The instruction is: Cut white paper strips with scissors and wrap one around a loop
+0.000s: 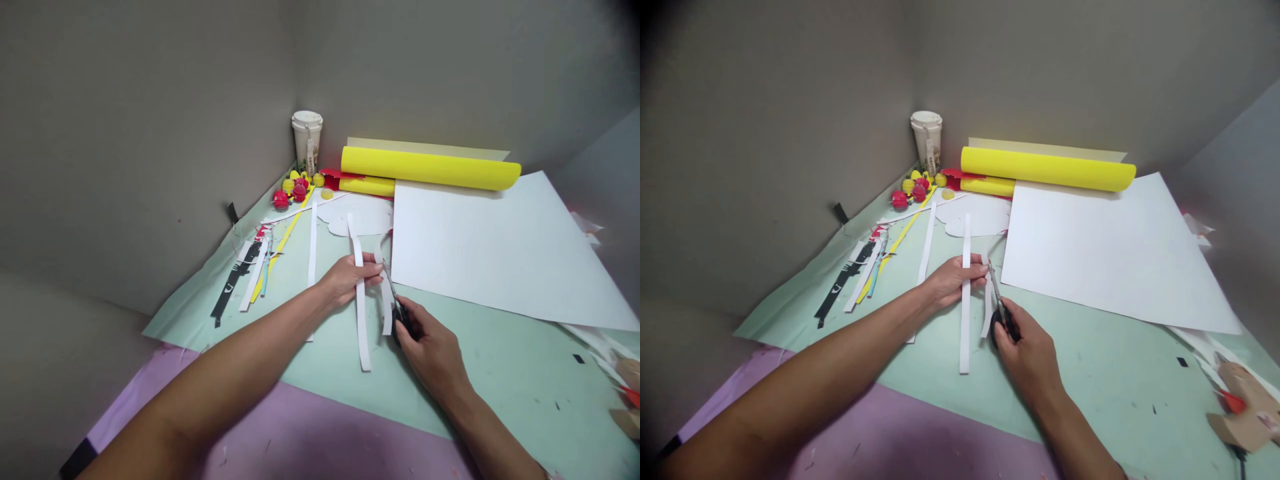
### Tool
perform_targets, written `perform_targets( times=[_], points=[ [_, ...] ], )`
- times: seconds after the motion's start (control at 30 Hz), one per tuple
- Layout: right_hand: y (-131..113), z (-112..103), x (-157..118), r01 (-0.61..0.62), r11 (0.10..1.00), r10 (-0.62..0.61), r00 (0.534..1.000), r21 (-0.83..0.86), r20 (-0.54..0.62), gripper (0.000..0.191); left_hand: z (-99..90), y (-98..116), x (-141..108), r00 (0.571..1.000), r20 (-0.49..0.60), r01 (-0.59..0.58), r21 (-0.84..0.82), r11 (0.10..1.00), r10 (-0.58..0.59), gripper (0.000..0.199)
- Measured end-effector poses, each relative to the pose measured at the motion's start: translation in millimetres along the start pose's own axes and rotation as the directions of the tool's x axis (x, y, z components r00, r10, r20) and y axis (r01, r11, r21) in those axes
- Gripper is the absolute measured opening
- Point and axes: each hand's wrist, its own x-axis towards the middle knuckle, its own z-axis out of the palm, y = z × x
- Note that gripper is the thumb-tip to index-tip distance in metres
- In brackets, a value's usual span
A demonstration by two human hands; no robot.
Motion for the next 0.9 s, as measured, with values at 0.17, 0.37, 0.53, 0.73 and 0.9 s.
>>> perform_targets(
  times=[0.17, 0.37, 0.53, 0.73, 0.9],
  points=[
    [-1.5, 0.1, -0.9, 0.025, 1.000, -0.024, 1.000, -0.004, 0.003, 0.043, 0.9, 0.3, -0.7, 1.000, -0.014, -0.011, -0.008, 1.000, 0.010, 0.012],
    [-2.2, 0.2, -0.1, 0.009, 1.000, -0.010, 1.000, -0.023, -0.002, 0.043, 2.1, 0.8, -2.5, 1.000, -0.005, -0.017, -0.029, 0.999, 0.017, 0.013],
    [-2.5, 0.4, -0.1, 0.008, 1.000, -0.008, 1.000, -0.007, 0.001, 0.042, 2.2, 1.4, -2.0, 1.000, -0.002, -0.018, -0.036, 0.999, 0.018, 0.009],
    [-1.1, 1.0, -0.9, 0.008, 0.999, -0.008, 1.000, -0.037, -0.002, 0.043, 1.5, 1.0, -1.9, 1.000, -0.015, -0.013, -0.055, 0.998, 0.012, 0.010],
    [1.2, 1.4, 0.0, 0.028, 0.999, -0.028, 1.000, -0.026, 0.001, 0.042, 2.2, 1.5, -2.3, 1.000, -0.024, -0.010, -0.056, 0.998, 0.009, 0.008]
  ],
)
